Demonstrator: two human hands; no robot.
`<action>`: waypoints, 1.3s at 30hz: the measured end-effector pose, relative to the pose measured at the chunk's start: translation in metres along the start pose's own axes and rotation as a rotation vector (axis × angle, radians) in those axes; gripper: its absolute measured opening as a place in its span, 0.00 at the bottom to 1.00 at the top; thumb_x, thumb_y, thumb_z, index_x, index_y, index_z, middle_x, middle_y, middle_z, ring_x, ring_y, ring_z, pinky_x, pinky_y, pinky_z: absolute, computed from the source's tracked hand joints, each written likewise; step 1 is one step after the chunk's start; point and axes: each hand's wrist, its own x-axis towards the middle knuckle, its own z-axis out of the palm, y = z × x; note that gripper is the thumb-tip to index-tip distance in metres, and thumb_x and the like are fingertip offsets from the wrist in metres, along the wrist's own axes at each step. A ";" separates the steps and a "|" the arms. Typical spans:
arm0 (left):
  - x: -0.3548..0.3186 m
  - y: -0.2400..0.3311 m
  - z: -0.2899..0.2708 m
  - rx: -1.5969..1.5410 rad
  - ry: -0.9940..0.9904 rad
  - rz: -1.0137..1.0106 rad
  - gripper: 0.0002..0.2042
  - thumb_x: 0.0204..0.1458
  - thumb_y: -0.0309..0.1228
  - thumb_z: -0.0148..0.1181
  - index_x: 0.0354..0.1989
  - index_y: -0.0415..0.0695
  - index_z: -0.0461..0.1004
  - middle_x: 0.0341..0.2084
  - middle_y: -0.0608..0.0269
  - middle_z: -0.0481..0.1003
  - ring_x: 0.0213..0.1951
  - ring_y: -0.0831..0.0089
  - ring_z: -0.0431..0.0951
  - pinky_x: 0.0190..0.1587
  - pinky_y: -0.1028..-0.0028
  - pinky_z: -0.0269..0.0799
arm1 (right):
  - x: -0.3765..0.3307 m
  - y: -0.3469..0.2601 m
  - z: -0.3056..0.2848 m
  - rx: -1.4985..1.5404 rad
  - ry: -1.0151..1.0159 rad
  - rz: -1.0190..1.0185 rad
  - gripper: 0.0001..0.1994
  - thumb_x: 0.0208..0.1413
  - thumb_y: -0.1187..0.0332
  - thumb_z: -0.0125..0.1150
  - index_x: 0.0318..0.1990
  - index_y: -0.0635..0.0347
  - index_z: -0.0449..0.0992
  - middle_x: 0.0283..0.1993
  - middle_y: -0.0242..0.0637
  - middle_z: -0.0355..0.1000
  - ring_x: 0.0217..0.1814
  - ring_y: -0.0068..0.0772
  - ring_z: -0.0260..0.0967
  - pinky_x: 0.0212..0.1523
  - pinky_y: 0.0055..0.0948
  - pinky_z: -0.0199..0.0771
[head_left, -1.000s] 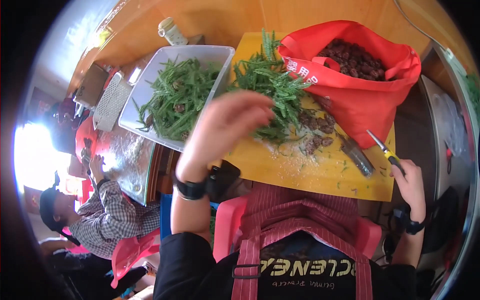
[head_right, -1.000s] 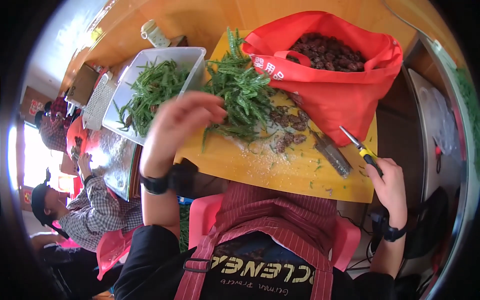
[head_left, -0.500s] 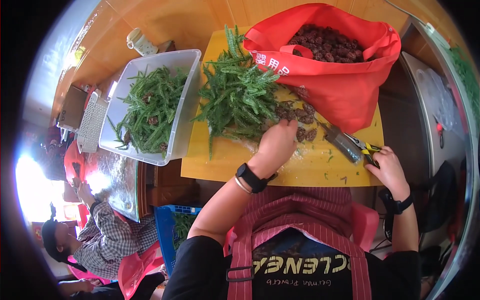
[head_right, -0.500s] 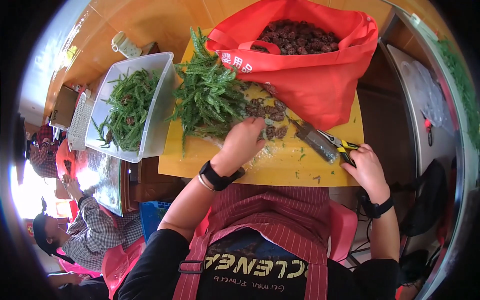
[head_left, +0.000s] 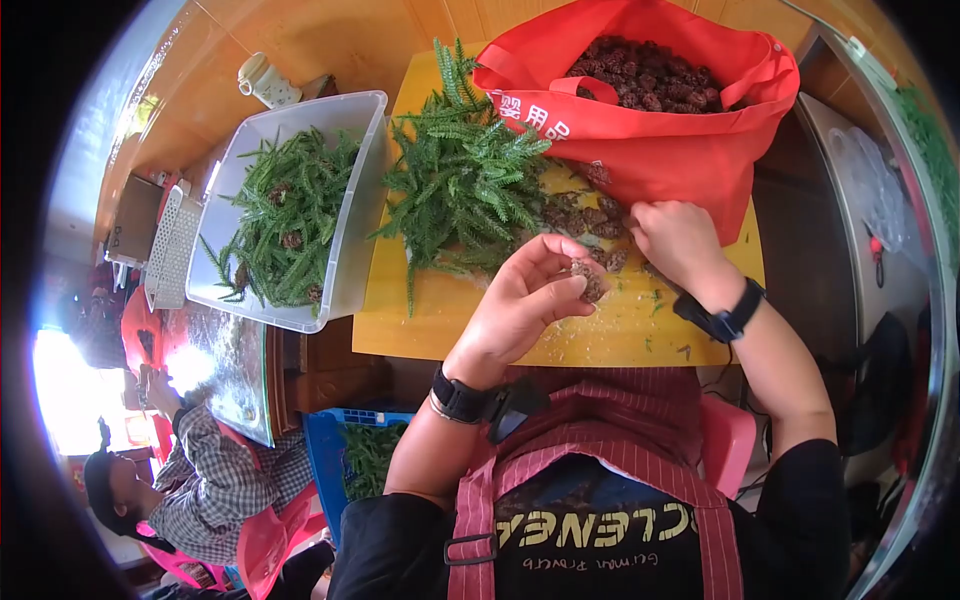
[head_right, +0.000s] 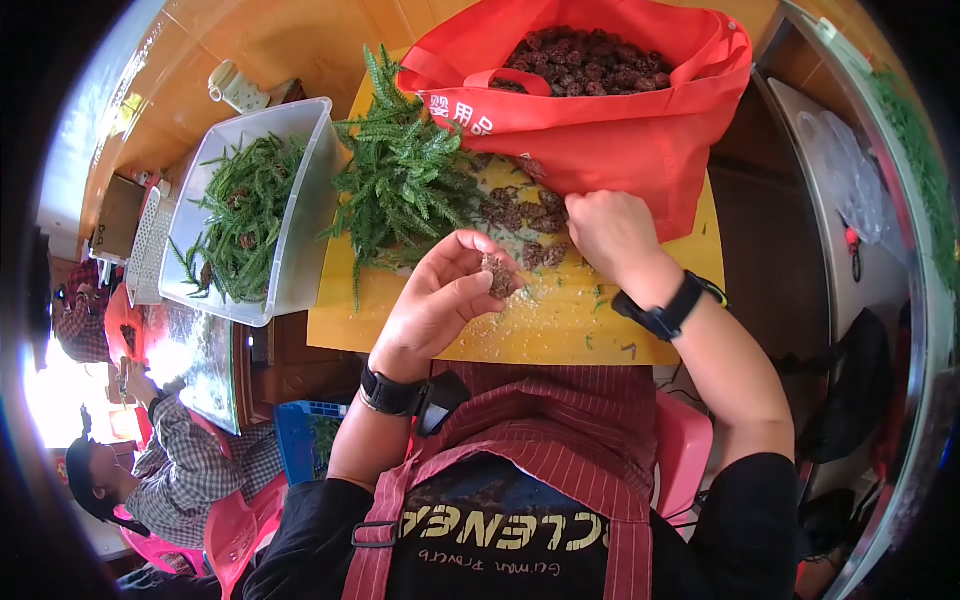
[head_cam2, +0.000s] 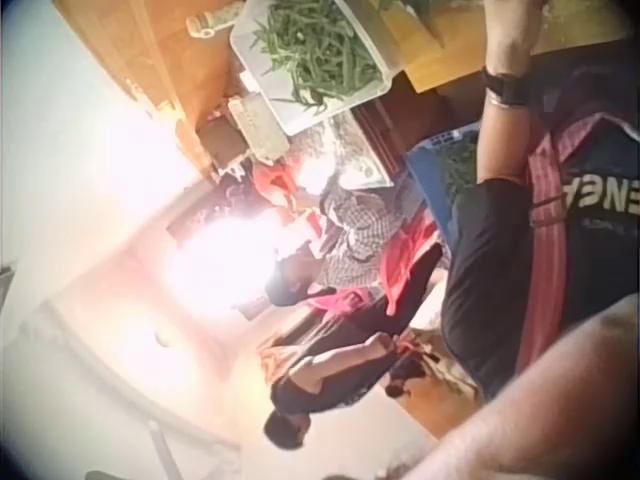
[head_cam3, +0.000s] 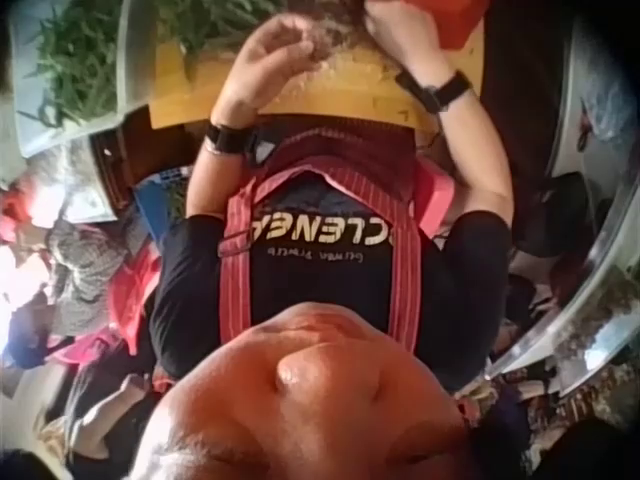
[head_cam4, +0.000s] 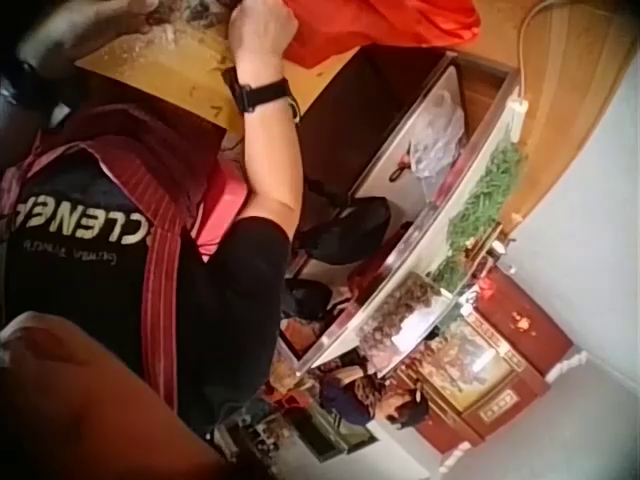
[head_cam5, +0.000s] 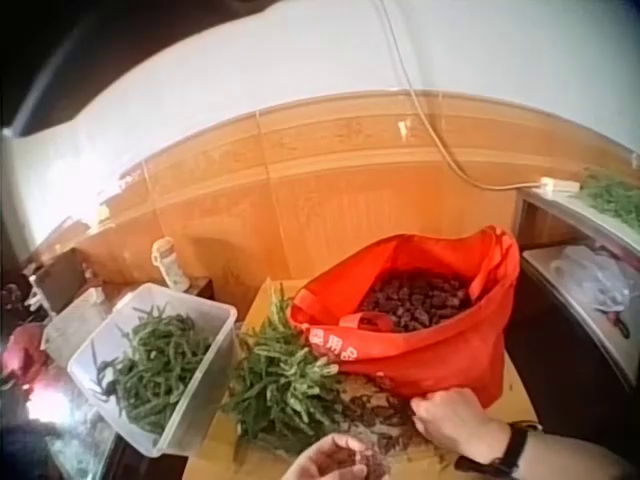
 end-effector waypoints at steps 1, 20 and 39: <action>0.000 -0.002 -0.001 -0.077 -0.010 -0.007 0.13 0.51 0.19 0.52 0.45 0.42 0.63 0.41 0.59 0.70 0.44 0.67 0.74 0.39 0.76 0.76 | 0.004 0.000 0.004 0.001 -0.001 -0.004 0.03 0.43 0.71 0.56 0.25 0.59 0.73 0.22 0.44 0.70 0.28 0.47 0.70 0.27 0.42 0.70; 0.000 -0.021 -0.002 -0.294 0.002 0.146 0.09 0.50 0.20 0.56 0.37 0.45 0.66 0.45 0.57 0.70 0.47 0.69 0.72 0.50 0.71 0.72 | -0.033 -0.035 -0.086 1.300 0.444 -0.014 0.01 0.54 0.79 0.51 0.34 0.67 0.67 0.30 0.37 0.71 0.30 0.19 0.69 0.30 0.14 0.68; 0.001 -0.018 0.018 -0.288 -0.051 0.220 0.20 0.46 0.19 0.60 0.49 0.45 0.67 0.44 0.57 0.70 0.48 0.66 0.71 0.51 0.66 0.70 | -0.059 -0.061 -0.037 1.550 0.376 -0.015 0.04 0.53 0.80 0.51 0.34 0.61 0.64 0.35 0.44 0.72 0.27 0.21 0.69 0.29 0.17 0.70</action>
